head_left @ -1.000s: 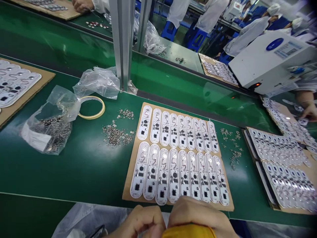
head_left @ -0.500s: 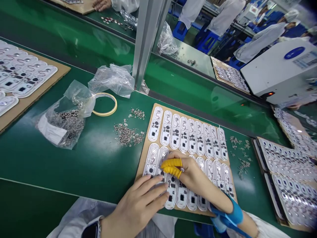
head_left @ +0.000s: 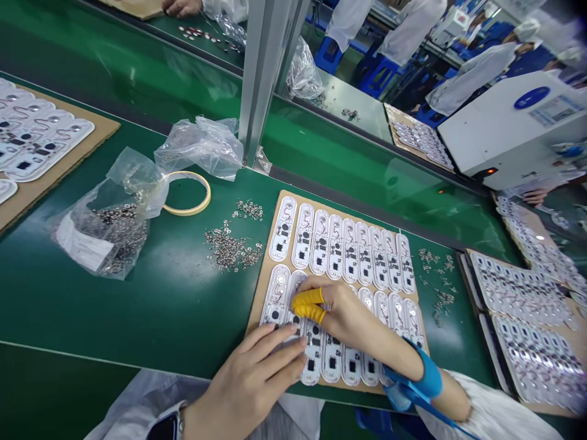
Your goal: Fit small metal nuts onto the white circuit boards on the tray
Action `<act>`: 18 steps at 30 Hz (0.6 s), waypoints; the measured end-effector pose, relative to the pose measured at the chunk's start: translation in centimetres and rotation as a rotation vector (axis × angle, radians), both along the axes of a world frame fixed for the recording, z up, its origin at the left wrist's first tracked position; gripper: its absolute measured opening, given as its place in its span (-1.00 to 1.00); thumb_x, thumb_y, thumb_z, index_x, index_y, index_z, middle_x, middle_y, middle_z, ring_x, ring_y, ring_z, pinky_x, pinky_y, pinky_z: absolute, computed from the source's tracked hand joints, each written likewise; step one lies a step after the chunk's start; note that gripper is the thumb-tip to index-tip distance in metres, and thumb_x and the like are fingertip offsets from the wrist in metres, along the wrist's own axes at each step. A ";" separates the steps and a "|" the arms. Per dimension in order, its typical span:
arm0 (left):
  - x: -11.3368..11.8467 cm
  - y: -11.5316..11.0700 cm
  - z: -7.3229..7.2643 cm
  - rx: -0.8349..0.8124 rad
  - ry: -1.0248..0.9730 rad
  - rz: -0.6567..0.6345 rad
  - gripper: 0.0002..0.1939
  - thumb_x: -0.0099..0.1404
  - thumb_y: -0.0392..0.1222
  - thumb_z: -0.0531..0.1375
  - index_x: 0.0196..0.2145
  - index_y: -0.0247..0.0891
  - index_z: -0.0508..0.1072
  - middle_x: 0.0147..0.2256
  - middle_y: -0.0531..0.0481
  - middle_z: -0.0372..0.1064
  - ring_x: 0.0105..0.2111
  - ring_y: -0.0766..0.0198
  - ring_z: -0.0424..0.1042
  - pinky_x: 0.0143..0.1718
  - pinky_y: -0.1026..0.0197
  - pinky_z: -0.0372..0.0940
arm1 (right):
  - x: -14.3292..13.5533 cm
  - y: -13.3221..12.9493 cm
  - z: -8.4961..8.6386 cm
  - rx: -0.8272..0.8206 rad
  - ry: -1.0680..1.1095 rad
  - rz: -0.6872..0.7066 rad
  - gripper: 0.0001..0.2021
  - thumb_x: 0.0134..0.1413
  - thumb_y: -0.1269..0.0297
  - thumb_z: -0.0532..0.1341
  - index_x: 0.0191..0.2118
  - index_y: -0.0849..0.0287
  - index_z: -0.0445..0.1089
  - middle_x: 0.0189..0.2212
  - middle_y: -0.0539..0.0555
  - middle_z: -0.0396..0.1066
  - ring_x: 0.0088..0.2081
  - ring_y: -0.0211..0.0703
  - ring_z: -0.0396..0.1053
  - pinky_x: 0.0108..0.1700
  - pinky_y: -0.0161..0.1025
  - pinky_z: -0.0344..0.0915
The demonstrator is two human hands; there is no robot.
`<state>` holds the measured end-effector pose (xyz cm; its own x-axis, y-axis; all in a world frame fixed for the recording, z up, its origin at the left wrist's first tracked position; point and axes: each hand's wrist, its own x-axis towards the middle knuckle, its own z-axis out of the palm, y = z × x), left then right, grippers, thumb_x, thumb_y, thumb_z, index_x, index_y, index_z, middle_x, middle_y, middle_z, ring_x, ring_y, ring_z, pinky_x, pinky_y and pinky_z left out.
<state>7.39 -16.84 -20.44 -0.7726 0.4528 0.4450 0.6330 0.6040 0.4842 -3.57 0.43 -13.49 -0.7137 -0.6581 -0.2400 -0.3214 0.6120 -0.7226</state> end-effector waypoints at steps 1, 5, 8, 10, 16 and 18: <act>0.0 0.0 0.0 -0.001 -0.002 0.003 -0.76 0.25 -0.24 0.15 -0.11 -0.07 0.42 0.05 0.39 0.28 0.15 0.45 0.18 0.23 0.23 0.03 | 0.0 -0.1 0.0 0.007 0.017 -0.003 -0.80 0.07 0.53 0.11 -0.34 0.25 0.49 -0.32 0.12 0.44 -0.28 -0.21 0.41 -0.28 -0.26 0.40; 0.1 0.3 -0.1 0.001 -0.013 0.010 -0.76 0.23 -0.21 0.18 -0.12 -0.05 0.42 0.05 0.41 0.29 0.12 0.46 0.22 0.19 0.23 0.09 | 0.6 -0.5 -0.4 0.038 0.070 -0.019 -0.80 -0.01 0.59 0.11 -0.42 0.28 0.47 -0.36 0.12 0.44 -0.33 -0.21 0.39 -0.34 -0.29 0.37; 0.2 0.4 -0.1 -0.006 0.007 0.012 -0.76 0.25 -0.20 0.16 -0.11 -0.06 0.42 0.03 0.41 0.30 0.10 0.45 0.24 0.17 0.21 0.11 | 1.2 -0.8 -0.8 0.066 0.110 -0.047 -0.81 -0.12 0.65 0.11 -0.57 0.32 0.39 -0.41 0.16 0.42 -0.39 -0.17 0.35 -0.43 -0.26 0.32; 0.0 0.4 0.0 -0.011 0.038 0.010 -0.78 0.27 -0.20 0.13 -0.12 -0.08 0.43 0.01 0.39 0.32 0.09 0.44 0.24 0.17 0.20 0.10 | 1.5 -0.8 -0.9 0.077 0.132 -0.068 -0.79 -0.15 0.67 0.10 -0.63 0.32 0.35 -0.43 0.18 0.40 -0.41 -0.16 0.34 -0.47 -0.26 0.29; -0.7 0.1 1.0 -0.081 0.088 -0.040 -0.73 0.35 -0.22 0.00 -0.09 -0.08 0.43 -0.01 0.36 0.35 0.07 0.47 0.25 0.09 0.27 0.14 | 2.3 1.0 0.3 -0.076 0.162 -0.177 -0.83 0.15 0.42 0.14 -0.19 0.26 0.46 -0.29 0.11 0.45 -0.25 -0.23 0.41 -0.25 -0.28 0.39; -0.7 0.2 1.1 -0.083 0.073 -0.031 -0.72 0.34 -0.22 0.00 -0.07 -0.06 0.41 0.02 0.33 0.32 0.08 0.49 0.24 0.14 0.30 0.09 | 3.6 2.3 0.8 -0.157 0.249 -0.263 -0.80 0.18 0.39 0.14 -0.10 0.23 0.42 -0.24 0.12 0.45 -0.21 -0.24 0.40 -0.20 -0.28 0.40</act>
